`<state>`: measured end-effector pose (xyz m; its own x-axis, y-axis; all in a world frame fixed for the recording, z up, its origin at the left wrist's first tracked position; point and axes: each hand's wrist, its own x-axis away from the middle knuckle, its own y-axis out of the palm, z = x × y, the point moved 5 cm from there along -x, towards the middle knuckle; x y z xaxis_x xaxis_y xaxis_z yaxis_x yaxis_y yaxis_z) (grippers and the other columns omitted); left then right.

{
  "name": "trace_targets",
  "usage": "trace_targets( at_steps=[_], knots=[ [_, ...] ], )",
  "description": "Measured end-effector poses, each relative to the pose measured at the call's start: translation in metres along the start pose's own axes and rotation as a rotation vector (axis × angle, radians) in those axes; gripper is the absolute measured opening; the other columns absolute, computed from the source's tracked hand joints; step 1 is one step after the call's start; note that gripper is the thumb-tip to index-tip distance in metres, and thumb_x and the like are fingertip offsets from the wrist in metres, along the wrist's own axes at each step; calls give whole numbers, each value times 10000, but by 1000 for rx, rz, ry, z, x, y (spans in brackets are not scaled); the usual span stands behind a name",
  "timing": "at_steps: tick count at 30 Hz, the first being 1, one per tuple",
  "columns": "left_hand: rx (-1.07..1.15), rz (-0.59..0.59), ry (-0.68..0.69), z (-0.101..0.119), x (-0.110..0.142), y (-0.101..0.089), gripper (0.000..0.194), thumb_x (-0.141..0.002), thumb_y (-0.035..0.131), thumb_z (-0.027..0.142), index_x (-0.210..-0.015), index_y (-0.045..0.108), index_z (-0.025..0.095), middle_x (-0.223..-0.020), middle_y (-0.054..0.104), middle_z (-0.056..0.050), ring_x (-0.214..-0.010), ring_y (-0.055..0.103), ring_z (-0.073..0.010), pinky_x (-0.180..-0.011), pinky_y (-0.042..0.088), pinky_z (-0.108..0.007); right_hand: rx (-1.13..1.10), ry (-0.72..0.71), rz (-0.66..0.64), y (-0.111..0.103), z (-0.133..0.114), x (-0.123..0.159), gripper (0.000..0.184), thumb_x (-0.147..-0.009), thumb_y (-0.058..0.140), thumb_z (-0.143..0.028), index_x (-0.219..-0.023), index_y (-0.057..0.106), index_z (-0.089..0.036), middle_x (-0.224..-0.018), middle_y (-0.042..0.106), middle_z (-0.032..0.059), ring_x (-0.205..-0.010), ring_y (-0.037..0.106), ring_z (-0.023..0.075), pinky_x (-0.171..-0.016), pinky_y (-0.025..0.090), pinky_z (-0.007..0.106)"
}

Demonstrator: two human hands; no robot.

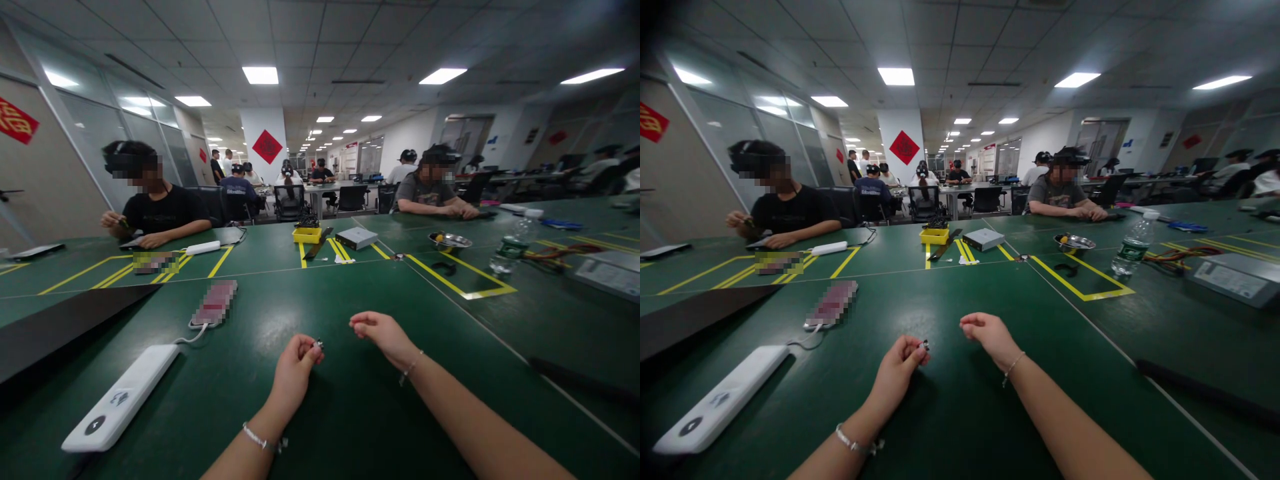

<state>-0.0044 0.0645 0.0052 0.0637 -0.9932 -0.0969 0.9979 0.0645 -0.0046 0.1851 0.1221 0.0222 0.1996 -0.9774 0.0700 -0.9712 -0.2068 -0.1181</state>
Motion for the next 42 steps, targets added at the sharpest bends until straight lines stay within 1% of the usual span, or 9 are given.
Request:
trace_targets(
  at_steps=[3, 7, 12, 16, 22, 28, 35, 38, 42],
  knots=[
    [46, 7, 2, -2, -2, -1, 213, -692, 589, 282, -856, 539, 156, -609, 582, 27, -614, 575, -129, -648, 439, -266, -222, 67, -139, 36, -2, 13, 252, -630, 657, -323, -800, 585, -151, -687, 612, 8, -566, 510, 94, -555, 390, 250],
    [16, -7, -21, -2, -1, 0, 234, -686, 591, 274, -887, 577, 154, -715, 628, -9, -717, 599, -150, -716, 448, -284, -366, 130, -163, 52, 3, 21, 275, -614, 678, -384, -722, 587, -149, -623, 556, -15, -536, 480, 77, -533, 373, 238],
    [-65, -19, -48, 2, 1, 2, 240, -701, 556, 313, -876, 592, 153, -722, 648, -23, -717, 607, -162, -711, 450, -295, -513, 161, -109, 55, 15, 18, 286, -488, 766, -246, -696, 593, -152, -708, 587, 5, -632, 536, 103, -679, 427, 281],
    [-152, -21, -17, 5, 2, 3, 217, -743, 500, 341, -801, 603, 159, -651, 629, -7, -664, 591, -158, -673, 442, -287, -514, 115, -118, 55, 13, 18, 296, -476, 767, -193, -715, 596, -157, -748, 622, 17, -690, 561, 121, -732, 424, 299],
    [-95, -23, -5, -1, 3, 3, 173, -697, 560, 255, -843, 581, 165, -763, 649, -18, -720, 595, -155, -683, 438, -273, -464, 28, -101, 53, 11, 17, 235, -489, 758, -218, -681, 636, -160, -851, 647, 41, -813, 567, 152, -812, 396, 320],
    [-190, 14, 40, 5, 6, 3, 170, -707, 557, 263, -853, 584, 179, -742, 642, -5, -674, 577, -147, -634, 424, -263, -440, 87, -56, 54, 11, 18, 331, -511, 734, -216, -827, 650, -162, -758, 641, 24, -715, 557, 135, -732, 415, 311],
    [-471, 92, 192, 16, 10, 1, 151, -720, 558, 264, -834, 640, 210, -747, 620, 1, -670, 553, -149, -598, 412, -260, -337, 18, -30, 57, 8, 21, 145, -553, 701, -227, -668, 649, -156, -619, 625, -3, -562, 501, 96, -601, 401, 262],
    [-536, 83, 253, 19, 12, 5, 137, -733, 550, 236, -837, 638, 223, -767, 626, 3, -701, 563, -151, -624, 432, -269, -387, 51, 11, 61, 14, 22, 234, -514, 739, -273, -694, 667, -140, -618, 636, 14, -572, 522, 108, -616, 411, 273],
    [-619, 113, 290, 21, 15, 6, 139, -754, 538, 227, -864, 623, 222, -808, 635, -7, -751, 577, -162, -670, 451, -291, -566, 133, 48, 72, 20, 29, 366, -541, 729, -390, -791, 681, -127, -760, 669, 67, -732, 587, 163, -715, 434, 306]
  ],
)
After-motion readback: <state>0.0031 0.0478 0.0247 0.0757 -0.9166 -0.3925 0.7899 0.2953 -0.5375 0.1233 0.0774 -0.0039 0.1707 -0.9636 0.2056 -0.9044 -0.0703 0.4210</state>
